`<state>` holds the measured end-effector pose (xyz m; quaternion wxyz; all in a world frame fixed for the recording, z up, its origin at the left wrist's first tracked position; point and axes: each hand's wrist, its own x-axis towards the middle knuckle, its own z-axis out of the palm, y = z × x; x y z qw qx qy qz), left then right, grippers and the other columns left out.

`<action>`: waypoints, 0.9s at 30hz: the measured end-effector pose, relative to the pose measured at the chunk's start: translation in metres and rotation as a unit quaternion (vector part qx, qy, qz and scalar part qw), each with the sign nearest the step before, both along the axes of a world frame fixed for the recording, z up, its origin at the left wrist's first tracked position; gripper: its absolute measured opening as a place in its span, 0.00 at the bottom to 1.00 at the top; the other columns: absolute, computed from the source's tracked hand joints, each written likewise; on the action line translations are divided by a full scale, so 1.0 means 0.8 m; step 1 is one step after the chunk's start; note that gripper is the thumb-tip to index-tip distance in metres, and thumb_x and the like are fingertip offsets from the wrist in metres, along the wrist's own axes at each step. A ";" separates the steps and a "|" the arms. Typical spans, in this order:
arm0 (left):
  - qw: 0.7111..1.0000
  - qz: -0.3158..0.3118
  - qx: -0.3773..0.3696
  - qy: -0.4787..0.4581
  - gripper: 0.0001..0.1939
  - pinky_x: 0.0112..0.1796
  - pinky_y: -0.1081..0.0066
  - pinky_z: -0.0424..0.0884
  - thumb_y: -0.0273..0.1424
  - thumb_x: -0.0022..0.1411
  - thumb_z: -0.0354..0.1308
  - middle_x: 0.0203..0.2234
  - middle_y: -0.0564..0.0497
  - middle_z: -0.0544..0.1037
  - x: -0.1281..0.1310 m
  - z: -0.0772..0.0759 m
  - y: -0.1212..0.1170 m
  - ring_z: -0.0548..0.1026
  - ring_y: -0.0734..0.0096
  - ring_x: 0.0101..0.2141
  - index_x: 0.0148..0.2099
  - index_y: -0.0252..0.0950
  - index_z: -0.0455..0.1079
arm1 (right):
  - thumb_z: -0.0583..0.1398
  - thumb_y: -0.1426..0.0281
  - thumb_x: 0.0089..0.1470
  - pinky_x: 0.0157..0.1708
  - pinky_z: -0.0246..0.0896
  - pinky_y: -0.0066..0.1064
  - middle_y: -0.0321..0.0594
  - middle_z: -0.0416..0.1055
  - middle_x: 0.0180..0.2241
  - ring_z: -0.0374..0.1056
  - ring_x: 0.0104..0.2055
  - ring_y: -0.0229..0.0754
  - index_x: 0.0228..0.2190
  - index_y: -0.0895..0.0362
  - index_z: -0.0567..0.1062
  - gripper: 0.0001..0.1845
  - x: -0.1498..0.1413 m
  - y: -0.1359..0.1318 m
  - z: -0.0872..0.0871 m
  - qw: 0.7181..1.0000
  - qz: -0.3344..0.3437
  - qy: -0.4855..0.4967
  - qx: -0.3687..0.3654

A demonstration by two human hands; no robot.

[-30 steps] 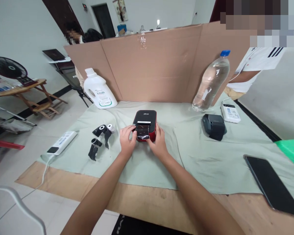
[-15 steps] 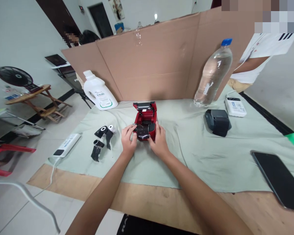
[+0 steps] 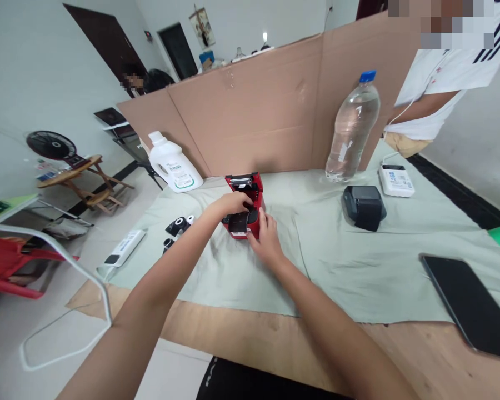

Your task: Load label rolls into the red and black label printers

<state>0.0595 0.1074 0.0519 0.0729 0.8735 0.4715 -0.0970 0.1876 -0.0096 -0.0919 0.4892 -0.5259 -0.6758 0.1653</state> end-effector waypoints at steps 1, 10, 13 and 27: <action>1.000 -0.005 -0.010 0.020 0.18 0.39 0.68 0.72 0.31 0.58 0.61 0.46 0.50 0.84 0.008 -0.001 0.004 0.80 0.59 0.42 0.51 0.46 0.80 | 0.57 0.60 0.62 0.61 0.58 0.57 0.56 0.59 0.60 0.56 0.62 0.60 0.72 0.54 0.45 0.44 0.001 0.000 0.000 1.000 0.001 -0.003 -0.003; 0.981 -0.017 0.073 -0.178 0.19 0.39 0.69 0.71 0.32 0.55 0.59 0.41 0.49 0.83 -0.045 0.017 -0.003 0.78 0.62 0.39 0.49 0.40 0.79 | 0.58 0.62 0.61 0.61 0.58 0.58 0.56 0.59 0.58 0.57 0.60 0.59 0.71 0.55 0.46 0.44 0.003 0.001 0.001 1.000 0.004 -0.007 -0.001; 0.910 0.127 0.082 -0.385 0.21 0.36 0.69 0.71 0.33 0.59 0.52 0.41 0.48 0.81 -0.114 0.019 -0.017 0.76 0.65 0.36 0.53 0.37 0.75 | 0.58 0.61 0.61 0.62 0.57 0.58 0.55 0.59 0.58 0.57 0.61 0.59 0.71 0.55 0.47 0.43 0.004 0.000 0.002 1.000 0.005 -0.002 -0.008; 0.658 0.534 0.240 -0.473 0.16 0.25 0.74 0.65 0.44 0.58 0.56 0.24 0.55 0.69 -0.355 -0.070 -0.139 0.67 0.74 0.25 0.38 0.35 0.68 | 0.59 0.58 0.60 0.62 0.55 0.59 0.54 0.59 0.56 0.56 0.61 0.60 0.70 0.55 0.49 0.44 0.001 0.006 0.001 1.000 -0.003 0.003 -0.014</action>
